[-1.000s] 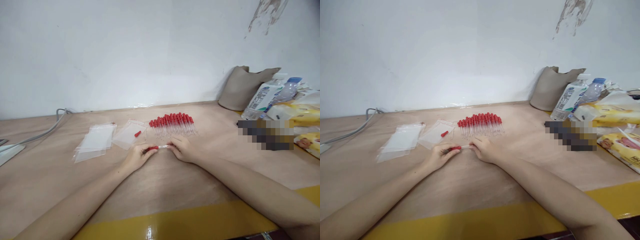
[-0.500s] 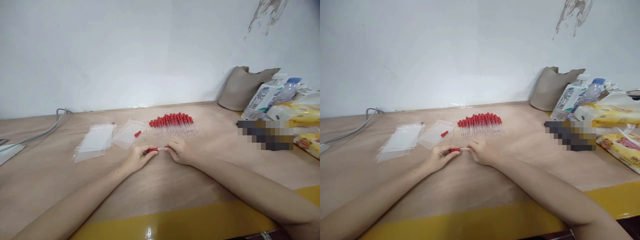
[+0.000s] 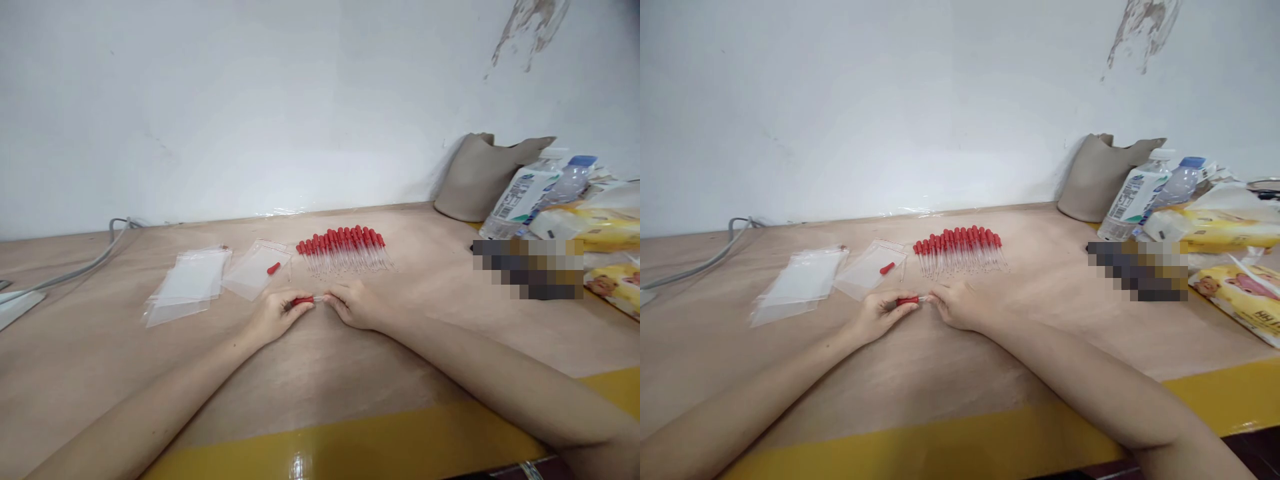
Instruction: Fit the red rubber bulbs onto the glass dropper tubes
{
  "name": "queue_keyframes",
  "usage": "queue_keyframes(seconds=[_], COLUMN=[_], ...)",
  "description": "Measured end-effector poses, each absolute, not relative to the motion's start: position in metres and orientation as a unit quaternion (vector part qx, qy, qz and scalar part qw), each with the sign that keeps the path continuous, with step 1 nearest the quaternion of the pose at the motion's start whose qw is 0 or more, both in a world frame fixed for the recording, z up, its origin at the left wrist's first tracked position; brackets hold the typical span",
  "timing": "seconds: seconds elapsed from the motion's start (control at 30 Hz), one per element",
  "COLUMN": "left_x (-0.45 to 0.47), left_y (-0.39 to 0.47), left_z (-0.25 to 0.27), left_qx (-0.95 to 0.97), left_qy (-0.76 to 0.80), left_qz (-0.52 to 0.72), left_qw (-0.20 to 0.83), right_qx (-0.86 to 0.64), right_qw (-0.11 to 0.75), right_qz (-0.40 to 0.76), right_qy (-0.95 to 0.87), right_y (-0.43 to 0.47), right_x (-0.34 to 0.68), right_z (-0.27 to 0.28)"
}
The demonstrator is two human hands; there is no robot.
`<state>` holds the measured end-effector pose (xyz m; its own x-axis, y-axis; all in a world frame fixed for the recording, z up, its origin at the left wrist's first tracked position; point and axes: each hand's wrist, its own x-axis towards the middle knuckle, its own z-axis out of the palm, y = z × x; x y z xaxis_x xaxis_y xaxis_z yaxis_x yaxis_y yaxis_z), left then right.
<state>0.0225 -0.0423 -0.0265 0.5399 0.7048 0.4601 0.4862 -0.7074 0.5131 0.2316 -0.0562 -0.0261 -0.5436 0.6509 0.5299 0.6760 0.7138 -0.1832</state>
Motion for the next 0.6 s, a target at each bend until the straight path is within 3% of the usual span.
queue_keyframes(seconds=[0.2, 0.4, 0.6], left_x=[0.018, -0.002, -0.010], left_y=[-0.038, -0.017, -0.003], left_z=[-0.015, -0.011, -0.019], left_qx=[0.879, 0.802, 0.801], left_qy=[0.335, 0.502, 0.559], left_qz=[0.329, 0.321, 0.215], left_qw=[0.085, -0.046, -0.011], right_qx=[-0.403, -0.533, -0.673], right_qw=[0.250, 0.291, 0.312], right_qz=[-0.050, 0.123, 0.133], right_qy=[-0.879, -0.785, -0.658], right_y=[-0.065, -0.044, 0.009], right_x=[0.227, 0.228, 0.213], right_z=[-0.009, -0.002, 0.007])
